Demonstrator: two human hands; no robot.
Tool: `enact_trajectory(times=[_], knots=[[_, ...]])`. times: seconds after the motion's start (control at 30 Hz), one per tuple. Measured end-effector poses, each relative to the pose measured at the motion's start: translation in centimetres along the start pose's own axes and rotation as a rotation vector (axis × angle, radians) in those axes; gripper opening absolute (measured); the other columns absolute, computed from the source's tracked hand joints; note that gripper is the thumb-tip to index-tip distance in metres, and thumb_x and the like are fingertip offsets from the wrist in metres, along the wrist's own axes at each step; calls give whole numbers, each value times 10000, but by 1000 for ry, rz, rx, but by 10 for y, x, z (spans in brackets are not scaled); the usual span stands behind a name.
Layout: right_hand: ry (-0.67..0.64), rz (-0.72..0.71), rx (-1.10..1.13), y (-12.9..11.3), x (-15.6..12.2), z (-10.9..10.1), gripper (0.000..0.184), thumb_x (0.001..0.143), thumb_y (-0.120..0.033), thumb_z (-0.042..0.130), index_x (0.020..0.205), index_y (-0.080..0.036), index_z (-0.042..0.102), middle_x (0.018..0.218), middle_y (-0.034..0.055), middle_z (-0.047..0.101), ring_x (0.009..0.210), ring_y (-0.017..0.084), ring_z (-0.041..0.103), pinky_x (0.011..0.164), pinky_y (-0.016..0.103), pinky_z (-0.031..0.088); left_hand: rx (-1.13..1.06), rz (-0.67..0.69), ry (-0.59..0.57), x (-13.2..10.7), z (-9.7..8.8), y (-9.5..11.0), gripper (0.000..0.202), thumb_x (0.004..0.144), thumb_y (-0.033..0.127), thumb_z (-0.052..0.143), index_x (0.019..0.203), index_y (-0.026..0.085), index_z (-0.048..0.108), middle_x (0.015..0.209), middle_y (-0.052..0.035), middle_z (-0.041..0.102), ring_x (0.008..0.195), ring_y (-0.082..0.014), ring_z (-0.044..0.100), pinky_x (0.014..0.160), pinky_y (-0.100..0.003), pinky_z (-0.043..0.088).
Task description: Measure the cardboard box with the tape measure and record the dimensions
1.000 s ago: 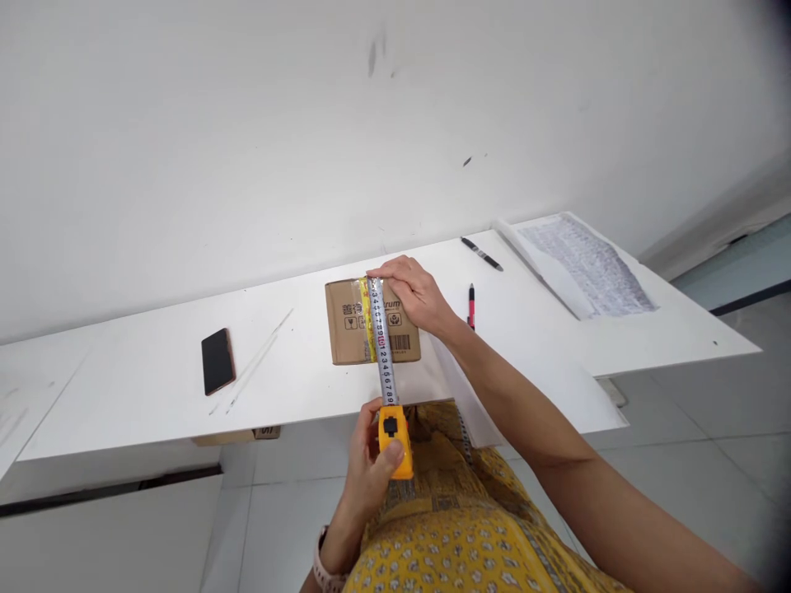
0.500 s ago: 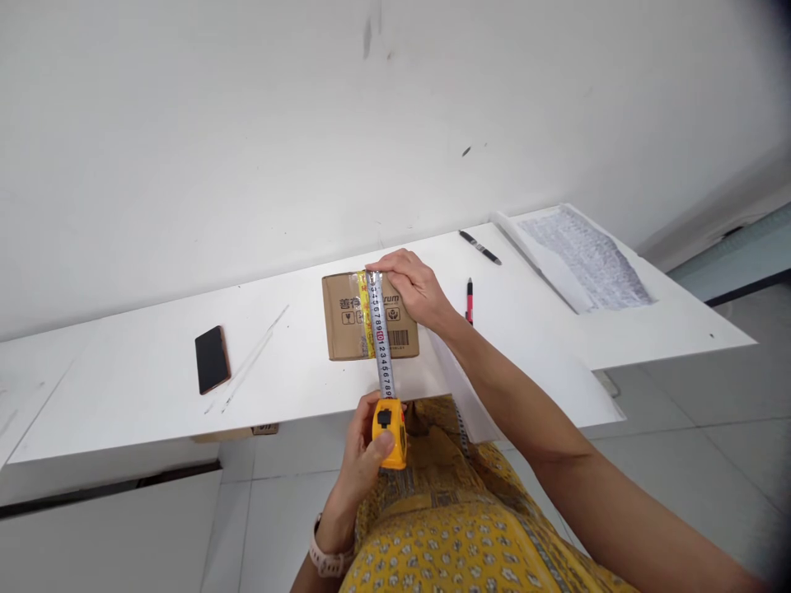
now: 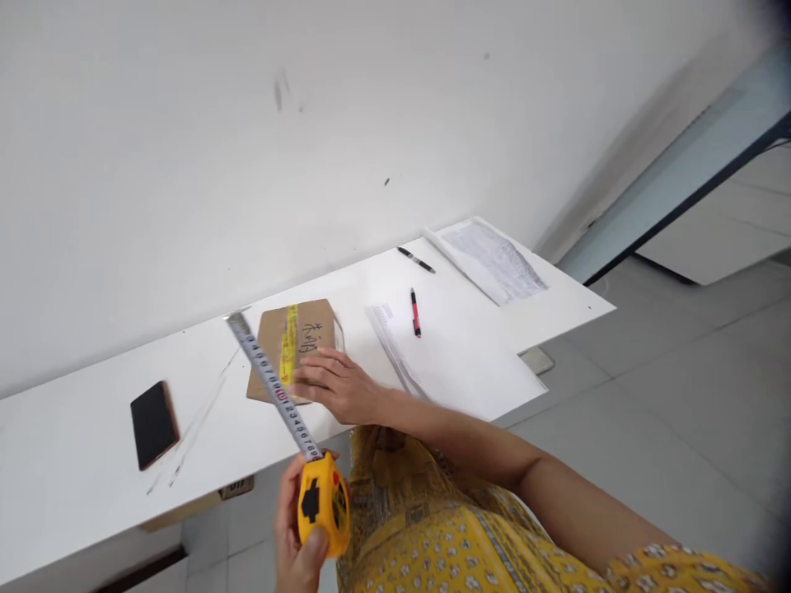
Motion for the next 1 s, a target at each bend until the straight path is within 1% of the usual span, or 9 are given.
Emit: enact_trajectory(times=[0.07, 0.2, 0.3, 0.4, 0.47, 0.6, 0.77, 0.87, 1.0], knots=[[93, 146, 106, 9, -6, -19, 329, 995, -196, 395, 1208, -257, 639, 1251, 79, 671, 1258, 216, 542, 1105, 473, 401, 70, 3, -33, 4, 11, -8, 753, 654, 684, 764, 1271, 293, 582, 1198, -89, 677, 960, -324, 676, 783, -397, 573], [414, 657, 412, 48, -50, -98, 444, 1055, -383, 273, 1364, -228, 552, 1040, 76, 692, 921, 192, 645, 846, 390, 546, 233, 74, -220, 10, 42, -30, 694, 714, 657, 724, 1280, 266, 633, 1218, -113, 677, 1063, -347, 655, 882, -406, 539], [499, 772, 466, 54, -84, -152, 463, 1001, -525, 411, 1281, -231, 633, 793, 28, 626, 702, 167, 573, 672, 326, 523, 355, 105, -417, 15, 63, -43, 658, 708, 538, 752, 1293, 256, 647, 1253, -125, 675, 1073, -354, 653, 895, -418, 534], [573, 865, 422, 53, -116, -183, 372, 932, -545, 555, 1064, -235, 713, 693, 10, 575, 609, 148, 514, 557, 288, 472, 415, 91, -572, 20, 85, -45, 651, 667, 409, 777, 1286, 250, 655, 1257, -124, 675, 1061, -346, 650, 890, -409, 540], [609, 878, 401, 47, -129, -186, 316, 940, -508, 559, 1007, -239, 710, 678, 5, 574, 575, 139, 500, 521, 278, 459, 412, 71, -599, 23, 100, -39, 709, 653, 346, 772, 1337, 255, 611, 1247, -112, 667, 1035, -323, 652, 884, -394, 541], [532, 712, 321, 18, -123, -158, 177, 966, -342, 554, 1039, -263, 694, 742, 10, 627, 641, 151, 574, 582, 291, 506, 332, 51, -438, 31, 119, -21, 941, 640, 250, 761, 1506, 277, 395, 1270, -83, 608, 1114, -289, 628, 949, -375, 512], [378, 457, 63, -10, -109, -125, 324, 956, -267, 552, 1276, -271, 603, 880, 51, 663, 761, 187, 623, 639, 323, 531, 325, 194, -325, 43, 124, 1, 950, 681, 273, 782, 1515, 304, 328, 1252, -83, 589, 1142, -281, 622, 931, -369, 523], [403, 588, -17, 13, -122, -135, 395, 969, -287, 521, 1363, -259, 505, 930, 48, 660, 746, 178, 608, 664, 329, 532, 483, 328, -263, 61, 119, 11, 851, 750, 304, 771, 1495, 301, 358, 1281, -101, 583, 1167, -283, 610, 961, -395, 507], [425, 893, -67, 64, -150, -158, 289, 993, -334, 452, 1237, -220, 560, 894, 36, 650, 685, 154, 596, 637, 299, 510, 783, 588, -222, 91, 120, 26, 751, 827, 324, 723, 1488, 267, 371, 1352, -142, 563, 1255, -311, 556, 1006, -438, 476]])
Point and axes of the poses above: each hand's wrist, its own x-axis towards the middle knuckle, its own z-axis out of the palm, y = z × x, the point moved 8 cm from there along x, towards the middle knuckle
